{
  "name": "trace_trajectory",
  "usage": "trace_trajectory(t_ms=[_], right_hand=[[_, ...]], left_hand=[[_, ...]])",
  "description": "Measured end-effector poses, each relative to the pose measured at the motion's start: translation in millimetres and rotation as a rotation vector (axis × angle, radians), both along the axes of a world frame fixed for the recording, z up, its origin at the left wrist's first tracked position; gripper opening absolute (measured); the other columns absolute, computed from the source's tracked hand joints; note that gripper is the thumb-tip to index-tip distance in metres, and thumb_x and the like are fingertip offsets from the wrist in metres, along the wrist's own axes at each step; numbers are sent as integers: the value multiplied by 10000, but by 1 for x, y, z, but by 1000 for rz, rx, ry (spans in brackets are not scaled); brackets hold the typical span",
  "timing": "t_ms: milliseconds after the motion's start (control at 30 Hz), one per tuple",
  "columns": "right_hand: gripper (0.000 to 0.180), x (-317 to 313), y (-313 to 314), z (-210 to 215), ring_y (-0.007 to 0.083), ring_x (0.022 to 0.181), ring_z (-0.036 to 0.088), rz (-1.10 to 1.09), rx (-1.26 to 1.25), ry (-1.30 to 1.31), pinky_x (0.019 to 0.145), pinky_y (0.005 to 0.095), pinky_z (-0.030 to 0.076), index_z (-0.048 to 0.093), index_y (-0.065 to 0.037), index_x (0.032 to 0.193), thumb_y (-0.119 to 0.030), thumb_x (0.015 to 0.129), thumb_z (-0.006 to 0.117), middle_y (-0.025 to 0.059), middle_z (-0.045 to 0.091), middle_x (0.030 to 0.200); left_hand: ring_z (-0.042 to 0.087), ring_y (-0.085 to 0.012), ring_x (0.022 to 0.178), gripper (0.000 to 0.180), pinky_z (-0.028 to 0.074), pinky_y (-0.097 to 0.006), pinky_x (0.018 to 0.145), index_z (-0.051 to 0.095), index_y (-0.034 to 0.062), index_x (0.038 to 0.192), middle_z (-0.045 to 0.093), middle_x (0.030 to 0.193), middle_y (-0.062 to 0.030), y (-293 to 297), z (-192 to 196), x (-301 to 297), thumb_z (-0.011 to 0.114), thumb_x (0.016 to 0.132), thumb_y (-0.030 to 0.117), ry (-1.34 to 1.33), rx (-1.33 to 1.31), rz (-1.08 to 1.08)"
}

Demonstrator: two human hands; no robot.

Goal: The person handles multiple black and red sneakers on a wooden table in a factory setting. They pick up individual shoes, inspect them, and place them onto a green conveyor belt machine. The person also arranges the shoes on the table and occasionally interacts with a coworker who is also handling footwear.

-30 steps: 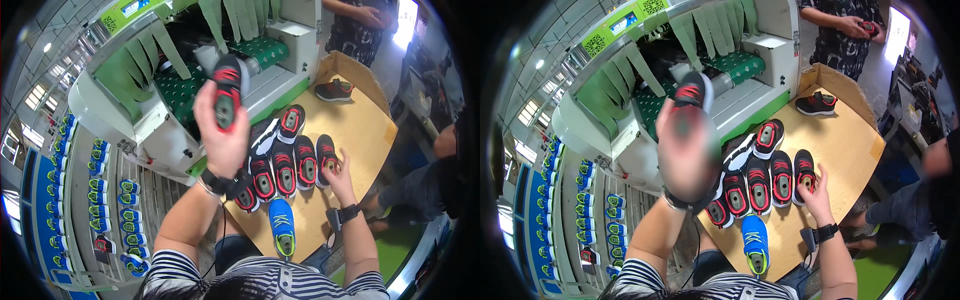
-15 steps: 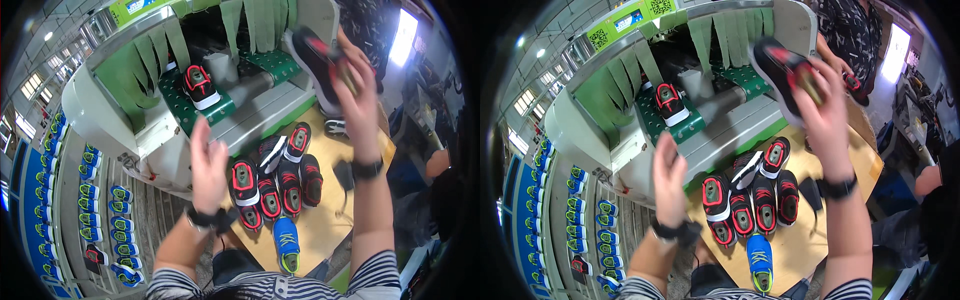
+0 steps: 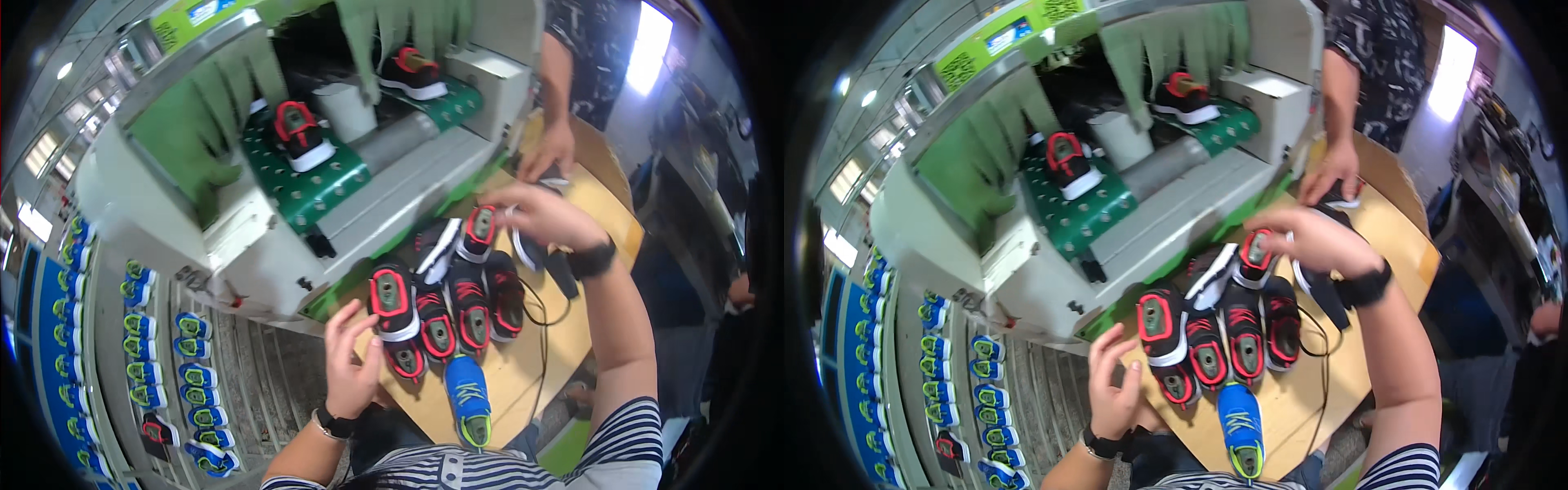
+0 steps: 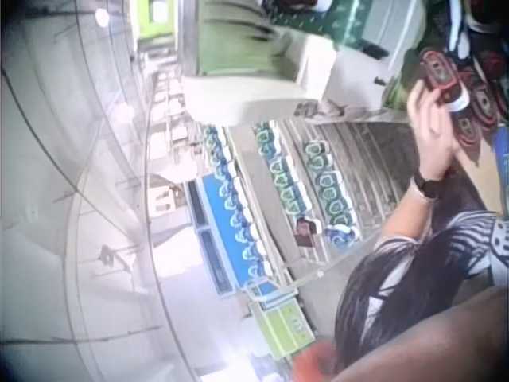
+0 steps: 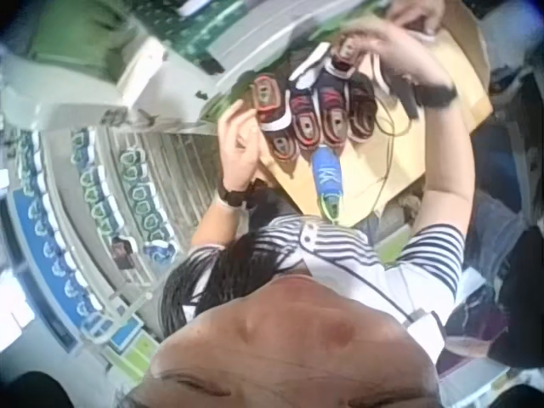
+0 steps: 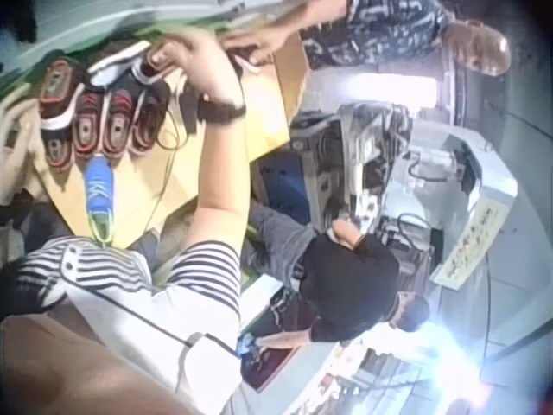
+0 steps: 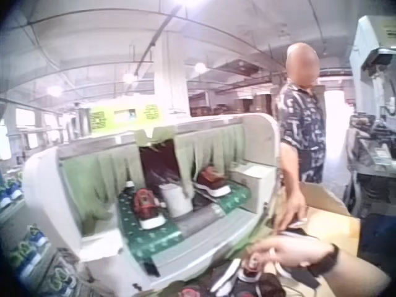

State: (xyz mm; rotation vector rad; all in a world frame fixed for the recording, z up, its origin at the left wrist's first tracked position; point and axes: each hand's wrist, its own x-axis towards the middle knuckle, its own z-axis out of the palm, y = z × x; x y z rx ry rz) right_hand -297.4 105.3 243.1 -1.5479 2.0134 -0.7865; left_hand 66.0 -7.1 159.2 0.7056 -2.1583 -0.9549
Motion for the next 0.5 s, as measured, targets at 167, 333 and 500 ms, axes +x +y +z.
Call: trace_trajectory(t_ms=[167, 333, 500], right_hand=[[467, -2, 166, -28, 231, 1023, 697, -344, 385, -126, 934, 359, 545, 635, -79, 1385, -305, 982, 701, 146, 714, 1227], [609, -29, 220, -76, 344, 1172, 665, -749, 383, 80, 1004, 394, 520, 596, 0, 1391, -385, 937, 727, 226, 661, 1327], [773, -81, 153, -151, 395, 1299, 591, -908, -48, 116, 1088, 424, 464, 436, 39, 1510, -356, 920, 742, 290, 580, 1423]], left_hand=[[465, -313, 1388, 245, 345, -424, 1171, 667, 10, 1179, 505, 1450, -167, -2, -15, -4, 583, 952, 44, -4, 44, 25], [470, -323, 1381, 232, 342, -438, 1168, 666, 5, 1170, 501, 1463, -171, 7, -10, -4, 586, 957, 53, 7, 44, 34], [478, -334, 1367, 223, 345, -453, 1162, 672, 13, 1159, 505, 1465, -174, 12, -4, 4, 604, 949, 45, 3, 3, 74]])
